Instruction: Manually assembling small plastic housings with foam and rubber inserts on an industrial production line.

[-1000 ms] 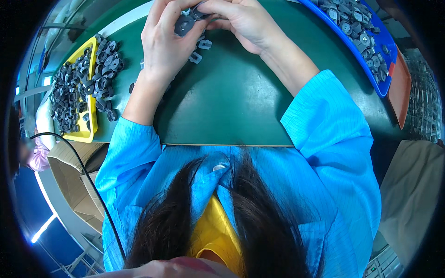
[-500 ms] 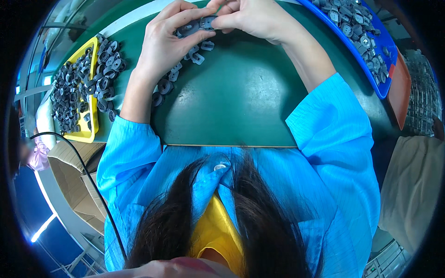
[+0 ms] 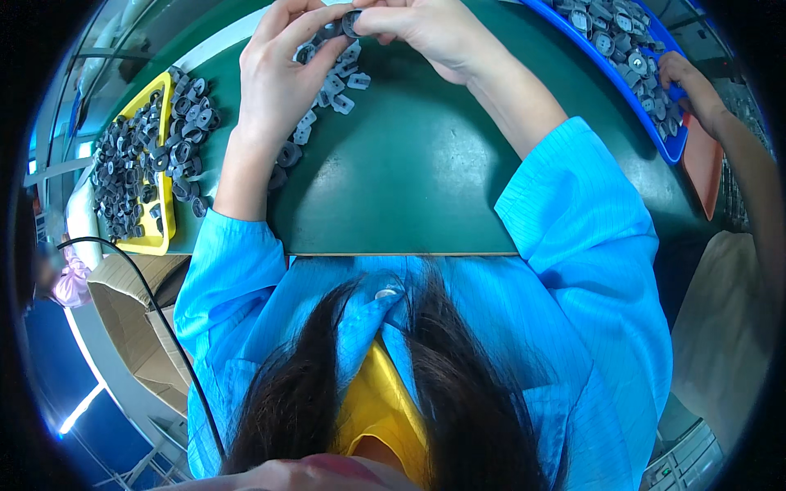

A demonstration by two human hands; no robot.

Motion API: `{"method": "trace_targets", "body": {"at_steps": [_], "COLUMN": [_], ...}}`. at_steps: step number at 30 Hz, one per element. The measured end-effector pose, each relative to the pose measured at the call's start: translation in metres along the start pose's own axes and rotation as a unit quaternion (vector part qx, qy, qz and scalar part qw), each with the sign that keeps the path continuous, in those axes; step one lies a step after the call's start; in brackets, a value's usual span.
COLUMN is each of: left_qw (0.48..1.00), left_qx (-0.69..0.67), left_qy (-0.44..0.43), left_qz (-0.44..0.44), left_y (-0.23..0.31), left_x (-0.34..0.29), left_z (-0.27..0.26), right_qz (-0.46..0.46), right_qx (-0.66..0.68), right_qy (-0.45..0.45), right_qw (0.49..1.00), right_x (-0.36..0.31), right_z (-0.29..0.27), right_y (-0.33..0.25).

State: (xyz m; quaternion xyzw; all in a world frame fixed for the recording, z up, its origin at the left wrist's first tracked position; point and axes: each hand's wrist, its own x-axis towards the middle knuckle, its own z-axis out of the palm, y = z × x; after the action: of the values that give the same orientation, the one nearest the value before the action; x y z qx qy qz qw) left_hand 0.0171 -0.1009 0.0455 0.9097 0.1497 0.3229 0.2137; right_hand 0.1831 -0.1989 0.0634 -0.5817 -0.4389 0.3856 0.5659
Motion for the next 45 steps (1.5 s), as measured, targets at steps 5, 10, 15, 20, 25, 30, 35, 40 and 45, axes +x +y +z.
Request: {"method": "trace_targets", "body": {"at_steps": [5,10,15,20,25,30,35,40,45], "left_qw": [0.898,0.799,0.866,0.845,0.871,0.909,0.974,0.993,0.995], "left_qx": [-0.426,-0.562,-0.446,-0.485,-0.41,-0.357,-0.14,-0.069,-0.017], "left_qy": [-0.076,-0.045,-0.036,-0.029,-0.061,-0.03,0.024,0.071,0.095], "left_qz": [-0.073,-0.209,-0.222,-0.224,-0.264,-0.214,-0.175,-0.071,0.04], "left_y": [-0.027,-0.022,-0.039,-0.044,-0.052,-0.039,-0.027,-0.02,-0.025], "left_x": [-0.005,0.005,0.003,0.003,0.002,0.007,0.002,0.003,0.002], "left_z": [0.001,0.001,-0.015,0.003,-0.004,0.01,0.008,0.018,0.017], "right_qz": [0.02,-0.002,0.021,-0.169,-0.147,-0.252,-0.049,-0.042,-0.052], "right_qx": [-0.001,-0.175,-0.605,-0.313,-0.322,-0.416,-0.187,-0.055,-0.153], "right_qy": [-0.002,0.083,0.332,0.173,-0.025,-0.15,-0.166,-0.005,0.054], "right_qw": [1.0,0.981,0.723,0.918,0.935,0.861,0.967,0.998,0.985], "right_x": [-0.006,-0.009,-0.036,-0.027,-0.011,0.014,-0.002,0.005,0.002], "right_z": [-0.02,-0.118,-0.271,-0.197,-0.039,-0.01,-0.01,-0.004,0.003], "right_y": [-0.001,-0.008,0.018,0.022,0.012,0.056,0.032,0.035,0.023]}}
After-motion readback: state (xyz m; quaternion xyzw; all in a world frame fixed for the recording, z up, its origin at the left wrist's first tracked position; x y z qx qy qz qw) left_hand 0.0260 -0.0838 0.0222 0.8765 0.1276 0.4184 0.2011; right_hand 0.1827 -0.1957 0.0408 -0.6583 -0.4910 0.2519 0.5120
